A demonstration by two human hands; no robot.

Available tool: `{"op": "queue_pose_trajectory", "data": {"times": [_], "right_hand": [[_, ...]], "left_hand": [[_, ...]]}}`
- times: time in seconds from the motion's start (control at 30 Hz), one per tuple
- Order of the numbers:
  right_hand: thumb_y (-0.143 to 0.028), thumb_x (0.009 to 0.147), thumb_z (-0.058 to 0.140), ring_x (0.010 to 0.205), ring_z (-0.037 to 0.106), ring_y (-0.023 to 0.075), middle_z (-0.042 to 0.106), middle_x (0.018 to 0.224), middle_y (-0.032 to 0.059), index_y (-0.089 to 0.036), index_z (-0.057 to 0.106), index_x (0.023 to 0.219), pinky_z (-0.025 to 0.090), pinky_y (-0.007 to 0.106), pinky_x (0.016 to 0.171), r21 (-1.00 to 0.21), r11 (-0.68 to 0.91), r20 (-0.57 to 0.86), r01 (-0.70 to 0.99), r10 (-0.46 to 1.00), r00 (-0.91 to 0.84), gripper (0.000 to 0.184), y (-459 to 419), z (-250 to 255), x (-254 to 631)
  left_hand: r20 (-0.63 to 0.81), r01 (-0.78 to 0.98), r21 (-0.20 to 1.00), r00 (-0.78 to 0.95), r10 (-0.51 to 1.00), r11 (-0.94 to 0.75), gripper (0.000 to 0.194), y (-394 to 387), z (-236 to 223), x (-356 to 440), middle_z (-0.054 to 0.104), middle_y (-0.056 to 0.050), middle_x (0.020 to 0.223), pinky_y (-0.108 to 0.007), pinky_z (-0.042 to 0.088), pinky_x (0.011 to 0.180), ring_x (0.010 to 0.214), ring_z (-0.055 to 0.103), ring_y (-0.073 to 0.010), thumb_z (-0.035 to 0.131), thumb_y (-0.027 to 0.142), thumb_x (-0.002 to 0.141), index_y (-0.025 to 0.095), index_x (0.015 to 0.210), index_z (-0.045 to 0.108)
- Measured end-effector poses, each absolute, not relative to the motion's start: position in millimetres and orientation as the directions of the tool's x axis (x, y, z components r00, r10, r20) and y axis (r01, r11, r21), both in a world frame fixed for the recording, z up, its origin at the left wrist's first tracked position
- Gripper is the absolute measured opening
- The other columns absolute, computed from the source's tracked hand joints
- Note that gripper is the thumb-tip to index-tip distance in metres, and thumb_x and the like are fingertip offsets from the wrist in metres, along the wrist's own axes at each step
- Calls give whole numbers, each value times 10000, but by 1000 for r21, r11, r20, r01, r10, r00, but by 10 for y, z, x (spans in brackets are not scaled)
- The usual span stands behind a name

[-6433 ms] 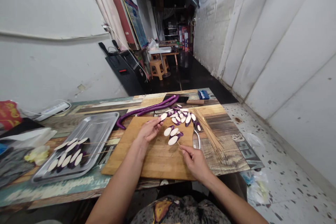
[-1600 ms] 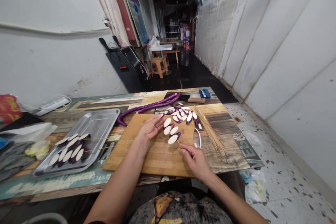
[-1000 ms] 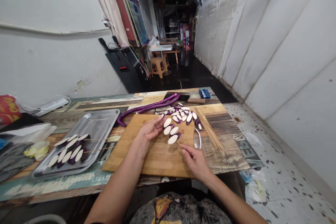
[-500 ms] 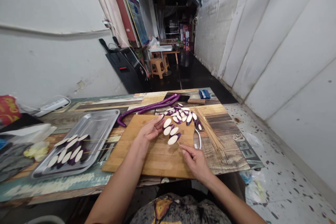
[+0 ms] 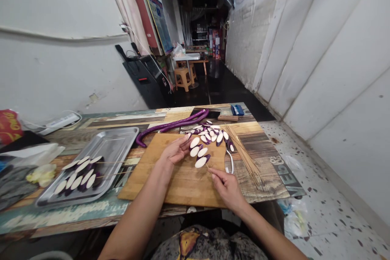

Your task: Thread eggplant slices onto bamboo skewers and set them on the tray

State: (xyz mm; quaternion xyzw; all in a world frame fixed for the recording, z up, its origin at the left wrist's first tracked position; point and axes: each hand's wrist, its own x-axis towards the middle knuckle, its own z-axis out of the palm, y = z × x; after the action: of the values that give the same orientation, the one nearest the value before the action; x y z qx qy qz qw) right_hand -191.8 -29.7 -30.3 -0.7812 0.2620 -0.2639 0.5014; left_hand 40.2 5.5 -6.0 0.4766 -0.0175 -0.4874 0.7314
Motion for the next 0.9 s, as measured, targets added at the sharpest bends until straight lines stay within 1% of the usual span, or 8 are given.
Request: {"op": "queue_pose_trajectory", "data": {"times": [0.2,0.37,0.53,0.67,0.73,0.9], "right_hand": [[-397,832,500,736,636,209,698,802,69,-188,699,1031,516,309,617,-920,-366,161,-139,-676,719,351,-305,-334,-1920],[-402,838,500,722,625,202,685,749,63,-176,691,1050,500,285,576,-924,-356,150,-142,-677,721,365,-305,-370,-1923],[-412,851,478,671,604,185,672,730,62,-150,677,1075,479,270,549,-922,-352,129,-161,-671,730,398,-317,-406,-1925],[-412,849,481,676,596,187,662,711,61,-147,674,1079,467,267,539,-923,-349,122,-161,-663,739,400,-322,-399,-1922],[-415,842,490,668,589,187,650,680,53,-159,680,1070,457,261,523,-924,-348,120,-162,-664,738,391,-327,-386,-1921],[-431,837,488,555,519,145,611,634,39,-129,672,1074,399,238,470,-929,-324,92,-178,-670,737,426,-370,-362,-1921]], "left_hand": [[-432,692,721,497,-752,44,85,59,-80,409,698,-69,792,-259,536,602,661,661,-149,627,159,778,125,855,625],[-405,690,721,493,-770,62,46,70,-19,361,691,-58,726,-218,521,586,613,647,-124,603,123,790,106,816,637],[-353,667,742,477,-805,70,42,60,-18,342,691,-70,726,-213,516,596,629,644,-133,636,104,755,88,788,656],[-319,652,754,472,-822,81,69,43,-84,361,692,-75,756,-225,522,606,658,644,-141,653,110,739,89,803,666],[-327,649,757,475,-817,75,93,38,-114,368,689,-73,758,-224,521,606,664,643,-143,677,111,715,91,806,666],[-361,641,767,472,-804,32,185,32,-122,346,682,-76,743,-231,507,580,644,640,-150,736,140,656,80,812,656]]}}
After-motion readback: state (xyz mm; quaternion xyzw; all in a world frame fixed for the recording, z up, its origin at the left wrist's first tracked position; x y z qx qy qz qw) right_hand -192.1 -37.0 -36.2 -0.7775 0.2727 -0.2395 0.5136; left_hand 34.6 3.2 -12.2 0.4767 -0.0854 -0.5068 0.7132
